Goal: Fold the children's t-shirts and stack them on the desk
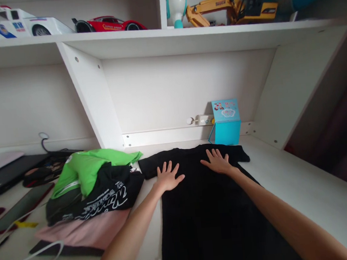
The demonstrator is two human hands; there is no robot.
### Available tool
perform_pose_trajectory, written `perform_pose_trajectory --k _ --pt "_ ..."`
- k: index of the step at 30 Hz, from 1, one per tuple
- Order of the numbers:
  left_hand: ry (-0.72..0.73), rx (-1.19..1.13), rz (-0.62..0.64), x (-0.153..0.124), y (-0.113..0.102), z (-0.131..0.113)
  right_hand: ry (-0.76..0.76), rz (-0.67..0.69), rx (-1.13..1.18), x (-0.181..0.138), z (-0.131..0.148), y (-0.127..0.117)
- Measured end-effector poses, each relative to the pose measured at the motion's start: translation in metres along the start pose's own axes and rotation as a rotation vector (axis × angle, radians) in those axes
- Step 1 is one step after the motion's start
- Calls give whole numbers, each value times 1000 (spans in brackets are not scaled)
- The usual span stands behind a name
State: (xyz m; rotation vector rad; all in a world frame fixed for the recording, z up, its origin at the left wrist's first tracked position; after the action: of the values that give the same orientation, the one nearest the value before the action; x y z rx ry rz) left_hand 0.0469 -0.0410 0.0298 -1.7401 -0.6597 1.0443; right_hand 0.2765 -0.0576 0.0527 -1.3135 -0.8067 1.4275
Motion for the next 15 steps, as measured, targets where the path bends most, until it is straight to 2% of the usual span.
perform_pose_trajectory --k 2,4,5,6,7,9,11,15 --pt "-15 11 -66 3 3 1 -191 68 -24 -50 24 8" --pt "-24 24 -89 6 5 4 -501 191 -31 -109 53 33" --pt "-26 28 -84 8 5 5 -646 208 -55 -137 66 48" --pt "-25 28 -75 9 5 6 -760 170 -88 -162 77 63" --pt "-21 26 -60 10 4 7 -830 73 -114 -181 84 77" --pt "-1 11 -8 12 0 10 -892 -139 -188 -202 93 101" --pt "12 -10 70 16 -7 17 -868 -308 -249 -206 93 117" --pt "-93 -56 189 26 -26 49 -767 -558 -283 -207 91 131"
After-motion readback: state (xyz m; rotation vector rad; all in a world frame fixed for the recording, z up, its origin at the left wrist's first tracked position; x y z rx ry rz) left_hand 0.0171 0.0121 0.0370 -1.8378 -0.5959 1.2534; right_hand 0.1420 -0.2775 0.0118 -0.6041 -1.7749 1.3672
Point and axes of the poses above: each hand's wrist, its own x-axis towards the middle knuckle, its own y-axis out of the palm, z = x × y, the point moved 4 cm from there along x, towards the middle knuckle, and after that the axes turned 15 degrees about z, right-handed, at the moved point
